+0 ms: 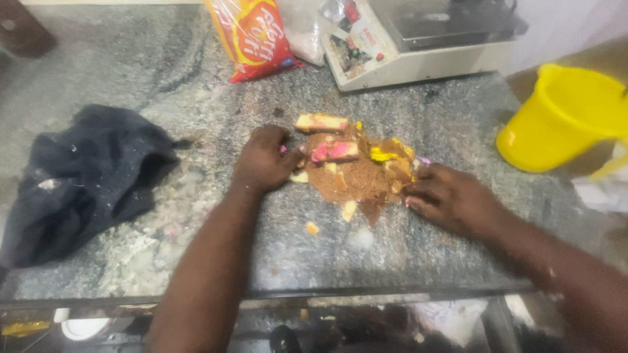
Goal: The person crumbles colored food pieces onto a countertop, mixes them with a yellow substance by hand, and then rolls portions of the mixture between their palms.
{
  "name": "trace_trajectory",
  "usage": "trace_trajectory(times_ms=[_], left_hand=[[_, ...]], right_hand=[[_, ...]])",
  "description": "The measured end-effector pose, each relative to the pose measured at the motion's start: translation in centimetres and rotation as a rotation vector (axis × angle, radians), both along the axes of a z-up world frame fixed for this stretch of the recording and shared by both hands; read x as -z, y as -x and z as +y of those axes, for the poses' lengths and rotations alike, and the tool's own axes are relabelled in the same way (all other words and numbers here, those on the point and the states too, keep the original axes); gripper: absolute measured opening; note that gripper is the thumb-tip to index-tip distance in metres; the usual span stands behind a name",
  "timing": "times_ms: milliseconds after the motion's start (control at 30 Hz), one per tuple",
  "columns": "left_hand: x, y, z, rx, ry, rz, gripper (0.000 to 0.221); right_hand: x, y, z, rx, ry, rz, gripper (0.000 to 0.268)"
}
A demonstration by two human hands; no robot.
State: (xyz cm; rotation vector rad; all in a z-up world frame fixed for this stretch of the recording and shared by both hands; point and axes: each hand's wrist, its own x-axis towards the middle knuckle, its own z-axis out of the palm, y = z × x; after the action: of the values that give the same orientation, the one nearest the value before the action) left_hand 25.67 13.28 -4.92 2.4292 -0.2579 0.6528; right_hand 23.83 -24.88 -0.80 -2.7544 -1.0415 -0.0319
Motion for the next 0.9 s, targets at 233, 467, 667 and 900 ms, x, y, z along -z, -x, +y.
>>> trace_trajectory(times_ms=[233, 467, 667, 900], left_hand=[[-0.4, 0.3, 0.0, -0.002, 0.024, 0.015, 0.046], [-0.6, 0.6, 0.0, 0.004, 0.035, 0.019, 0.046], [-0.4, 0.5, -0.1, 0.0, 0.061, 0.017, 0.043], [-0.2, 0.2, 0.2, 0.011, 0.068, 0.009, 0.04]], right_hand=[[-3.5, -0.5, 1.3, 0.435, -0.194, 0.39, 0.066], [-3.6, -5.6, 5.0, 0.259, -0.001, 0.568, 0.111], [-5.4, -5.6, 5.8, 0.146, 0.147, 0.255, 0.083], [-5.8, -5.7, 2.1, 0.364, -0.111, 0.397, 0.061]])
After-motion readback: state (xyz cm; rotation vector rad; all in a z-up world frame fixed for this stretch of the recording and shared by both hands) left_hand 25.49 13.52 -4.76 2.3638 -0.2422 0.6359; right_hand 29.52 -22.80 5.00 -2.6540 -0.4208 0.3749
